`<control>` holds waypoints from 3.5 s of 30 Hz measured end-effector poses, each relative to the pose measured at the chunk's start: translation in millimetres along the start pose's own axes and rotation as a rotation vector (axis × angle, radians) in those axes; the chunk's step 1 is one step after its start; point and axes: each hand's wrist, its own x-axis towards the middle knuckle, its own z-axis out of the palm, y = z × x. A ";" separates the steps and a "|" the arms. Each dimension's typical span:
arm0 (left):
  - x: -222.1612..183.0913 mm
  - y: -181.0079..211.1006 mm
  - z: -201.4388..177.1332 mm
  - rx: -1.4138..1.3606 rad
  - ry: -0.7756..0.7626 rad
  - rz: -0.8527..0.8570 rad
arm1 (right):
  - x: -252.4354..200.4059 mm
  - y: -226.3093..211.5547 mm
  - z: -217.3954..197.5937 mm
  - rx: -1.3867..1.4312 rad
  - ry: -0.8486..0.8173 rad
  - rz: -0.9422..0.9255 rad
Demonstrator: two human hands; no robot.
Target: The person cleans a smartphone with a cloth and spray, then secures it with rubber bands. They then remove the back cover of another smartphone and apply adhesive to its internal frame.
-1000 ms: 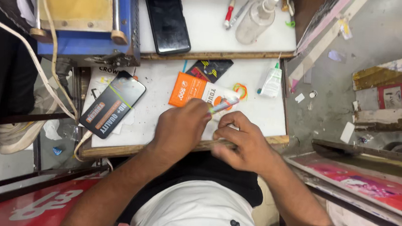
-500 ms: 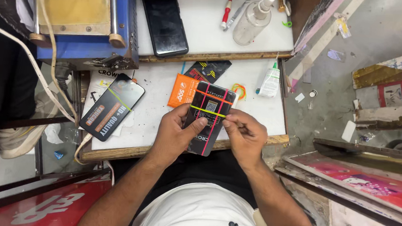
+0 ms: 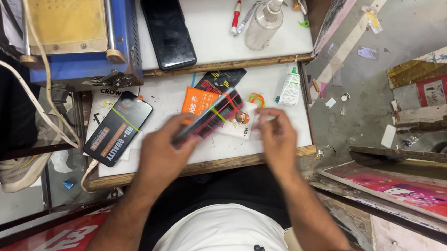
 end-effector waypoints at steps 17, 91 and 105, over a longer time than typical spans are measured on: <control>13.4 -49.1 16.1 -0.244 0.269 0.218 | 59.0 3.9 -19.2 -1.037 -0.087 -0.258; 32.5 2.3 16.7 -0.502 -0.072 0.268 | 31.1 1.2 -70.1 0.100 -0.292 -0.243; 30.1 4.4 36.8 -0.023 -0.008 0.475 | 26.9 -53.4 -27.5 -0.583 -0.470 -0.746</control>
